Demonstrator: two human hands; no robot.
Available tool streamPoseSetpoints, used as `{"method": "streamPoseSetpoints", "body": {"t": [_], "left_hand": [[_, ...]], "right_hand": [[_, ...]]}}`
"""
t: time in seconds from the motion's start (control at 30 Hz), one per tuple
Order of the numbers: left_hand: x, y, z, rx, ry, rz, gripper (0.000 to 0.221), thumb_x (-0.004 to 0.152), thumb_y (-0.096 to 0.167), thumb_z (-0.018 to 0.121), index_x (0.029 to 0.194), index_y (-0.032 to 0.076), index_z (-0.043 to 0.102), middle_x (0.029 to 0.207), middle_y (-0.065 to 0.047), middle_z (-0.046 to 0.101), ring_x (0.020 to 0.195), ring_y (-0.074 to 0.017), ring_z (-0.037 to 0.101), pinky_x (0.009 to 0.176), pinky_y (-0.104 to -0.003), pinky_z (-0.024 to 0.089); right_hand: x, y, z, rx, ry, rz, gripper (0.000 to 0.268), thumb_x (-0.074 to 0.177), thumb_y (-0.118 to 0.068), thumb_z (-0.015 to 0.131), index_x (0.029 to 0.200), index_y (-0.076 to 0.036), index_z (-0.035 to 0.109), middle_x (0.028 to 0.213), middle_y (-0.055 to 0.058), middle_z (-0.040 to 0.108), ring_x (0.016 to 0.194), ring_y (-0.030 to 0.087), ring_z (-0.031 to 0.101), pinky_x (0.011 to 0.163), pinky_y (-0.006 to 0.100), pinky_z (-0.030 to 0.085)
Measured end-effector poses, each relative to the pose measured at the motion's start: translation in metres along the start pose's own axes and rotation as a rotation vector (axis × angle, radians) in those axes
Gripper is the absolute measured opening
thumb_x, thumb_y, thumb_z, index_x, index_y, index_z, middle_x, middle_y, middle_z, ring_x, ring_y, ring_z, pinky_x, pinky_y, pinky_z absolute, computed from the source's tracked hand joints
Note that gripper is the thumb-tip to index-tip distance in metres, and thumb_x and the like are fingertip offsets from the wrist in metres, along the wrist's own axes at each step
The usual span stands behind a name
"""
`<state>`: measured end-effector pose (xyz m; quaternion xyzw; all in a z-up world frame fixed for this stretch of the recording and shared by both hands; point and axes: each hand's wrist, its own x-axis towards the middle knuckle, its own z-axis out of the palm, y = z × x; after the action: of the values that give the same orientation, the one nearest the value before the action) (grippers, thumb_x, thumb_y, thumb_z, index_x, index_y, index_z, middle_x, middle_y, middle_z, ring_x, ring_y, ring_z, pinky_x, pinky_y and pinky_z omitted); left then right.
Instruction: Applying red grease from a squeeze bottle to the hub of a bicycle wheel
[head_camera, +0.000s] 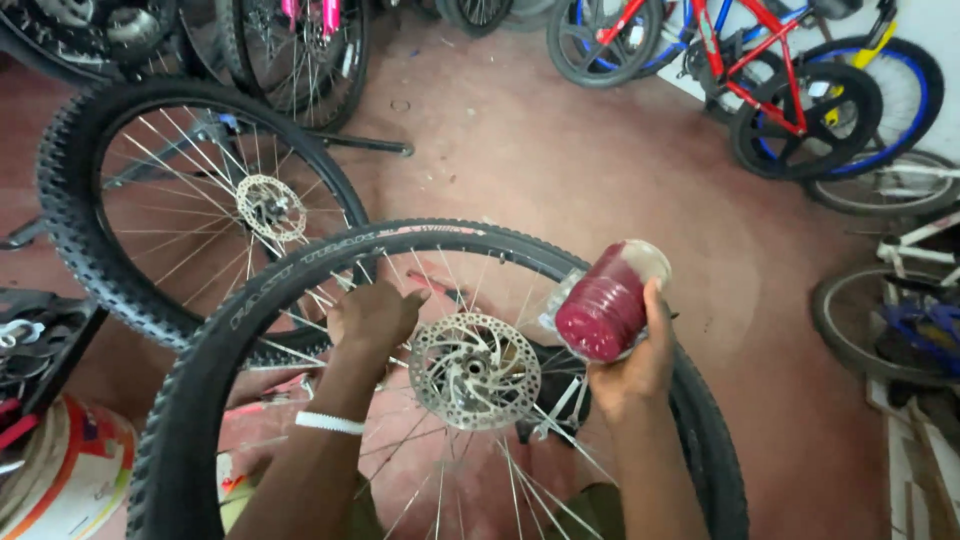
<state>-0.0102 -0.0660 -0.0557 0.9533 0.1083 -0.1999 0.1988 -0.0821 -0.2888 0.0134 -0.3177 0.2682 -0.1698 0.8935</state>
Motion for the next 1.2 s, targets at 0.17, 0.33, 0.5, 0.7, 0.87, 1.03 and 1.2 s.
{"method": "streamPoseSetpoints", "body": {"t": [0.17,0.33,0.5,0.7,0.87,1.03,1.2], "left_hand": [[0.021,0.006,0.017,-0.186,0.198,-0.318,0.039,0.075,0.048,0.065,0.089,0.013,0.073,0.082,-0.005,0.071,0.085,-0.0258,0.069,0.066,-0.041,0.055],[0.047,0.001,0.027,-0.961,0.194,-0.578,0.019,0.08,0.025,0.062,0.086,0.008,0.057,0.07,0.0,0.047,0.064,-0.0194,0.046,0.058,-0.033,0.033],[0.077,-0.014,0.044,-1.808,-0.096,-0.521,0.007,0.093,0.006,0.039,0.092,0.005,0.032,0.054,-0.002,0.026,0.035,-0.0162,0.026,0.036,-0.029,0.018],[0.066,0.005,0.02,-1.737,0.025,-0.448,0.025,0.091,0.016,0.033,0.105,0.0,0.046,0.054,-0.006,0.051,0.032,-0.0093,0.036,0.033,-0.023,0.026],[0.074,-0.001,0.006,-1.937,-0.196,-0.102,0.037,0.098,0.038,0.026,0.106,0.009,0.049,0.067,-0.002,0.038,0.042,-0.0092,0.025,0.04,-0.022,0.021],[0.058,0.02,-0.013,-1.81,0.014,-0.229,0.019,0.09,0.011,0.037,0.1,0.003,0.051,0.055,-0.005,0.044,0.031,-0.0126,0.027,0.033,-0.029,0.023],[0.071,0.012,-0.002,-1.695,0.008,-0.252,0.014,0.09,0.011,0.036,0.097,0.002,0.045,0.057,-0.004,0.048,0.033,-0.0096,0.027,0.035,-0.026,0.025]], "right_hand": [[0.017,0.006,-0.004,-0.126,-0.005,0.022,0.032,0.079,-0.037,0.072,0.093,-0.013,0.057,0.088,0.003,0.056,0.082,0.018,0.063,0.071,0.031,0.053],[0.01,0.001,0.001,-0.152,0.02,0.053,0.035,0.076,-0.038,0.074,0.092,-0.011,0.058,0.085,0.005,0.059,0.08,0.021,0.063,0.07,0.034,0.054],[0.019,-0.001,0.004,-0.265,0.006,0.061,0.037,0.076,-0.04,0.073,0.096,-0.011,0.06,0.09,0.008,0.06,0.085,0.025,0.064,0.072,0.036,0.055],[0.017,-0.006,0.054,-0.497,0.003,-0.023,0.054,0.074,-0.033,0.074,0.114,-0.001,0.056,0.117,0.017,0.054,0.106,0.029,0.057,0.082,0.039,0.05],[0.065,-0.016,0.089,-0.932,-0.203,-0.033,0.091,0.066,-0.047,0.076,0.136,-0.003,0.038,0.137,0.021,0.041,0.122,0.038,0.048,0.088,0.052,0.048],[0.105,0.004,0.105,-1.515,-0.134,-0.359,0.08,0.061,-0.057,0.075,0.125,-0.013,0.055,0.129,0.014,0.054,0.124,0.032,0.046,0.105,0.046,0.034],[0.117,-0.03,0.081,-1.704,0.063,-0.623,0.056,0.079,-0.055,0.059,0.105,-0.005,0.068,0.107,0.018,0.065,0.104,0.04,0.059,0.083,0.051,0.046]]}}
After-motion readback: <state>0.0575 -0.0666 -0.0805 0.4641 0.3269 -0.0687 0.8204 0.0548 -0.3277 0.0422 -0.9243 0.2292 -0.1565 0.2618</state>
